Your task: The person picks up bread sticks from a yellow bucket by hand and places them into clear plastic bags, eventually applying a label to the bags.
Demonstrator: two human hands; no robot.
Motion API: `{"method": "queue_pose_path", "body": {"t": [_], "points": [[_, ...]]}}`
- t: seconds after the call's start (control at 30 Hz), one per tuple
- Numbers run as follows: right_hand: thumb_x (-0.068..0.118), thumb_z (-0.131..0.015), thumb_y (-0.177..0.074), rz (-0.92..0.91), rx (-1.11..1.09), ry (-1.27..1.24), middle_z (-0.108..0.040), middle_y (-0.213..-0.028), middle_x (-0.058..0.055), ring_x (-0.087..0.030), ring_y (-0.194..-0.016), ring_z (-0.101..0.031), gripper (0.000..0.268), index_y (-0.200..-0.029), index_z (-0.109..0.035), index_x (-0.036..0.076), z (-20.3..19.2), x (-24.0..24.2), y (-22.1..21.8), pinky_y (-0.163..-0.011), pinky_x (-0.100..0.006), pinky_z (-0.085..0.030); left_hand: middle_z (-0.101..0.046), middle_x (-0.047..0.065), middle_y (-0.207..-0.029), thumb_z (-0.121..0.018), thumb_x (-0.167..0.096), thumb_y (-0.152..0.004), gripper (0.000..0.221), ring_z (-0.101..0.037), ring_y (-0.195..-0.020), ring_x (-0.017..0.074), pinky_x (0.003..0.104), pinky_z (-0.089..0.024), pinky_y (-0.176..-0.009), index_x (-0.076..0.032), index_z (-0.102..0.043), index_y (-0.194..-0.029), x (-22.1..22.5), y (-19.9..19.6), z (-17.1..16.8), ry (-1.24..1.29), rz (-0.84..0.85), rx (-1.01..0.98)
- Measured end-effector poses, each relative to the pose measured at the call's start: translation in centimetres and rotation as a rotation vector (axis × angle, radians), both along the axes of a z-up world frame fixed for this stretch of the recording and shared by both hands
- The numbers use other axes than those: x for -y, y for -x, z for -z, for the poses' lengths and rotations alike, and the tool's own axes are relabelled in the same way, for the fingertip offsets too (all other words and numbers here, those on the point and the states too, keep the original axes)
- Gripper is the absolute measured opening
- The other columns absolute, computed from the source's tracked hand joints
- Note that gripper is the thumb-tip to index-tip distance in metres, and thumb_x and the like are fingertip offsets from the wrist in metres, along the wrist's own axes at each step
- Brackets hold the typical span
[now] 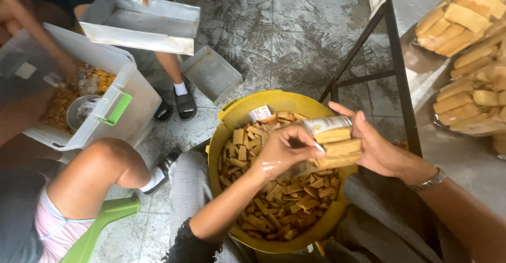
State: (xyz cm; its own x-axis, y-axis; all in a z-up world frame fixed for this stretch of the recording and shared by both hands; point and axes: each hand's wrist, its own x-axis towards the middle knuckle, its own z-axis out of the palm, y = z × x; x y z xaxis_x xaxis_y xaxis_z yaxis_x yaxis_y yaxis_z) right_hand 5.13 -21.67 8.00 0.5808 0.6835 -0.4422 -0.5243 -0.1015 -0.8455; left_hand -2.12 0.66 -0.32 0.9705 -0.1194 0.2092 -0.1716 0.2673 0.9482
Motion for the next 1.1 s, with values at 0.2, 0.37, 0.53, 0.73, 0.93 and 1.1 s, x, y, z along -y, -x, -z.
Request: {"method": "queue_pose_path", "body": {"t": [0.2,0.37,0.53,0.73,0.93,1.1], "points": [[0.081,-0.027,-0.084,0.237,-0.128,-0.062,-0.041,-0.155,-0.013,-0.031,-0.138,-0.047,0.093,-0.16,-0.022,0.027,-0.2,-0.3,-0.6,-0.108,-0.056,-0.042,-0.072,0.004,-0.104,-0.086,-0.009,-0.08,0.025,-0.068,-0.1,0.0163,0.033,-0.054,-0.094,-0.005,-0.072,-0.1,-1.1,1.0,-3.8,-0.253,-0.077,0.236],[0.081,-0.031,-0.08,-0.012,-0.385,0.02,-0.063,-0.137,-0.018,-0.037,-0.122,-0.064,0.097,-0.146,-0.05,0.013,-0.3,0.0,-0.8,-0.094,-0.063,-0.054,-0.07,0.008,-0.103,-0.081,-0.01,-0.086,0.02,-0.07,-0.104,0.0272,0.037,-0.055,-0.094,-0.008,-0.072,-0.104,-1.8,1.4,-6.0,-0.493,-0.083,0.442],[0.065,-0.044,-0.091,-0.032,-0.249,0.117,-0.065,-0.132,-0.018,-0.035,-0.115,-0.068,0.077,-0.143,-0.05,0.008,0.5,0.5,-1.0,-0.09,-0.058,-0.059,-0.07,0.009,-0.103,-0.082,-0.013,-0.088,0.024,-0.071,-0.095,0.0244,0.036,-0.057,-0.084,-0.005,-0.07,-0.107,-1.0,1.4,-5.8,-0.488,-0.074,0.385],[0.064,-0.046,-0.095,-0.019,-0.253,0.114,-0.066,-0.128,-0.022,-0.037,-0.111,-0.069,0.075,-0.14,-0.052,0.003,1.4,0.9,-1.6,-0.081,-0.053,-0.06,-0.076,0.002,-0.096,-0.082,-0.016,-0.091,0.019,-0.067,-0.085,0.0087,0.028,-0.056,-0.079,-0.003,-0.073,-0.102,-0.7,0.1,-2.4,-0.134,0.074,-0.009],[0.069,-0.046,-0.09,-0.088,-0.332,-0.108,-0.062,-0.137,-0.023,-0.036,-0.122,-0.063,0.087,-0.15,-0.04,0.006,1.3,1.3,-1.5,-0.087,-0.053,-0.065,-0.076,0.003,-0.095,-0.082,-0.01,-0.091,0.017,-0.067,-0.087,0.0073,0.027,-0.057,-0.081,-0.001,-0.072,-0.101,0.0,-0.1,-0.9,0.146,0.028,-0.079],[0.017,-0.074,-0.09,-0.152,0.115,-0.158,-0.044,-0.153,-0.01,-0.039,-0.129,-0.059,0.097,-0.161,-0.01,0.031,1.3,0.7,-0.7,-0.083,-0.051,-0.068,-0.075,0.005,-0.103,-0.083,-0.004,-0.089,0.018,-0.067,-0.096,0.0095,0.027,-0.057,-0.09,0.0,-0.072,-0.103,-1.1,0.1,-3.1,-0.085,-0.009,0.135]]}}
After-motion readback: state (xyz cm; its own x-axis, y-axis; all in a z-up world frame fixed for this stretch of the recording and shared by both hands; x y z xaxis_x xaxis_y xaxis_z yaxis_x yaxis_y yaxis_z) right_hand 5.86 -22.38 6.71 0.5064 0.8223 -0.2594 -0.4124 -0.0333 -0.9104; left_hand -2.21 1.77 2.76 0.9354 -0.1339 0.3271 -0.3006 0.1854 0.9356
